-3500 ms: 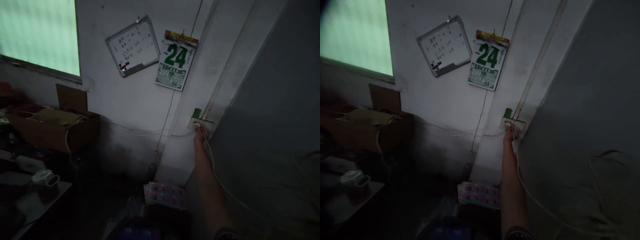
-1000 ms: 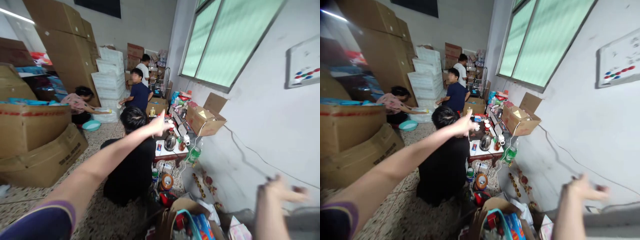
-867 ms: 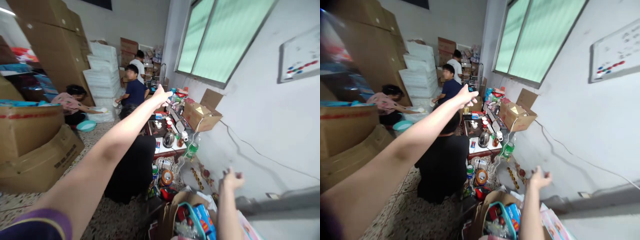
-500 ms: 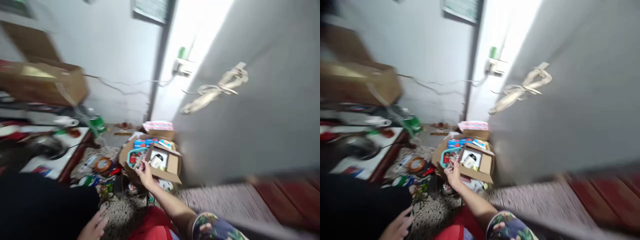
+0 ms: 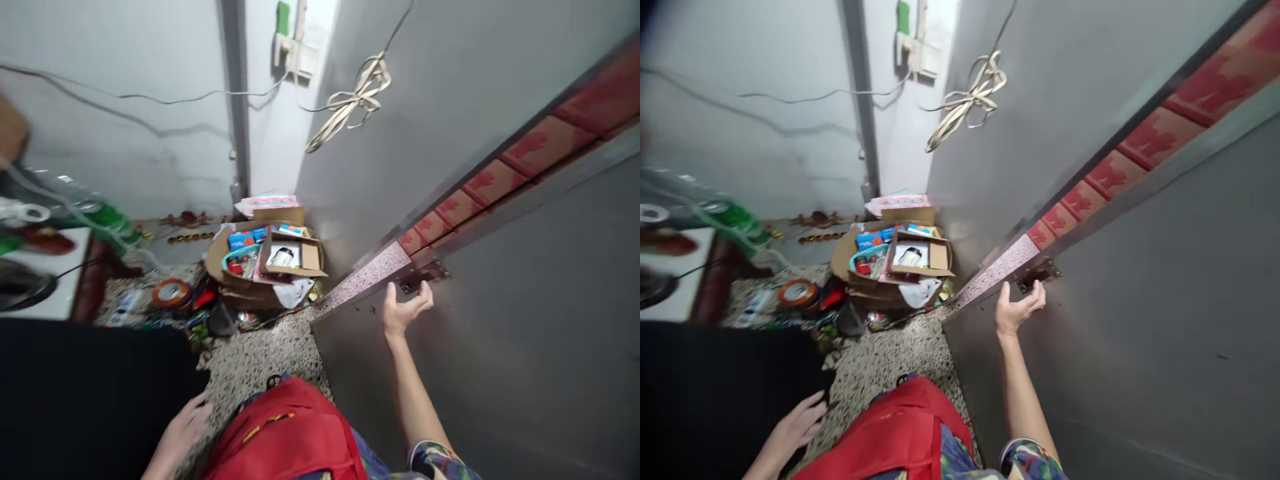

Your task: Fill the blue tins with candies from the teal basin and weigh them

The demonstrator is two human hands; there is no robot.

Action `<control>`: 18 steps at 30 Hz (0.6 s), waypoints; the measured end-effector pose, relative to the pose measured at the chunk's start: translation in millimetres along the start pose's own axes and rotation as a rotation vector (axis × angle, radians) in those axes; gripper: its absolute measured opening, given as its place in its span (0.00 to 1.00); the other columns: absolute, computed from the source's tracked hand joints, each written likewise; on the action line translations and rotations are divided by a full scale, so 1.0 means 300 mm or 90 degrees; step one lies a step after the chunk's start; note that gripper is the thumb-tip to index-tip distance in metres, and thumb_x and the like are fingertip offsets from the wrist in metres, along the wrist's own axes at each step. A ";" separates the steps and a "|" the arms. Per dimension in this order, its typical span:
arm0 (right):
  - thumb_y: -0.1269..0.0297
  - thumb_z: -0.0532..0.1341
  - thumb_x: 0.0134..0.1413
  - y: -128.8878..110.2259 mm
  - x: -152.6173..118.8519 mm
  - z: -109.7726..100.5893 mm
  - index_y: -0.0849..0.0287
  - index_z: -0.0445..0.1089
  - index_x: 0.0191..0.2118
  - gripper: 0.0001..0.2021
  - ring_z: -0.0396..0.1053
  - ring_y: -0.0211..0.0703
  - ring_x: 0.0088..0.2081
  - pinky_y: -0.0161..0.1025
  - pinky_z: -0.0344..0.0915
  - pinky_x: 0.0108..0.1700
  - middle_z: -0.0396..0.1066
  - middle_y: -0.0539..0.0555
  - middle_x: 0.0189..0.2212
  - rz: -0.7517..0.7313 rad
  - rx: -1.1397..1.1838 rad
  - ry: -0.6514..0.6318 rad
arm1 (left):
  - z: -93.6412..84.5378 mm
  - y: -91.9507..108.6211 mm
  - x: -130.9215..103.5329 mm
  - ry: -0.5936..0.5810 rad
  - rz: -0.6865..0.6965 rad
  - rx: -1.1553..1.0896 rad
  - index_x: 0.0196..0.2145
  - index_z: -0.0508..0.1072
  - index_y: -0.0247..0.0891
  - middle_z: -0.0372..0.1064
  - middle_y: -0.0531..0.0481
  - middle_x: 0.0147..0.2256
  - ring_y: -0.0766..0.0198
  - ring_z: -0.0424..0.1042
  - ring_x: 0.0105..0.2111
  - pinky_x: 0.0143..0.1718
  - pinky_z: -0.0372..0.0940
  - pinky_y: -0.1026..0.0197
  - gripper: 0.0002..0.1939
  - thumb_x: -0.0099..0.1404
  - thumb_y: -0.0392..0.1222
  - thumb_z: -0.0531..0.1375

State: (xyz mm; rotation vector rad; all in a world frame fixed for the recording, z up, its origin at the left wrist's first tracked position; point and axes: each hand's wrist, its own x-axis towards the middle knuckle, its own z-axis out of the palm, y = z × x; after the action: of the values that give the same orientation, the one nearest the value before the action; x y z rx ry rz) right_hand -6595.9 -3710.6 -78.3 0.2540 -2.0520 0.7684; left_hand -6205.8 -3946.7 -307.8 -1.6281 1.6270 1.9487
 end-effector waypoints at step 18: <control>0.53 0.65 0.50 0.006 -0.007 0.045 0.59 0.30 0.67 0.50 0.51 0.64 0.63 0.61 0.66 0.53 0.36 0.72 0.64 0.063 0.106 -0.214 | 0.131 -0.264 -0.259 0.071 -0.086 -0.017 0.56 0.65 0.28 0.66 0.30 0.56 0.50 0.74 0.44 0.36 0.70 0.58 0.34 0.58 0.54 0.57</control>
State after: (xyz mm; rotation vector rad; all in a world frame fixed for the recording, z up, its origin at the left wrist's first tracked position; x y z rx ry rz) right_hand -6604.7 -3717.8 -86.2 0.4009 -2.3312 1.0148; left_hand -6146.3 -3845.3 -304.5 -1.8346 1.4907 1.8530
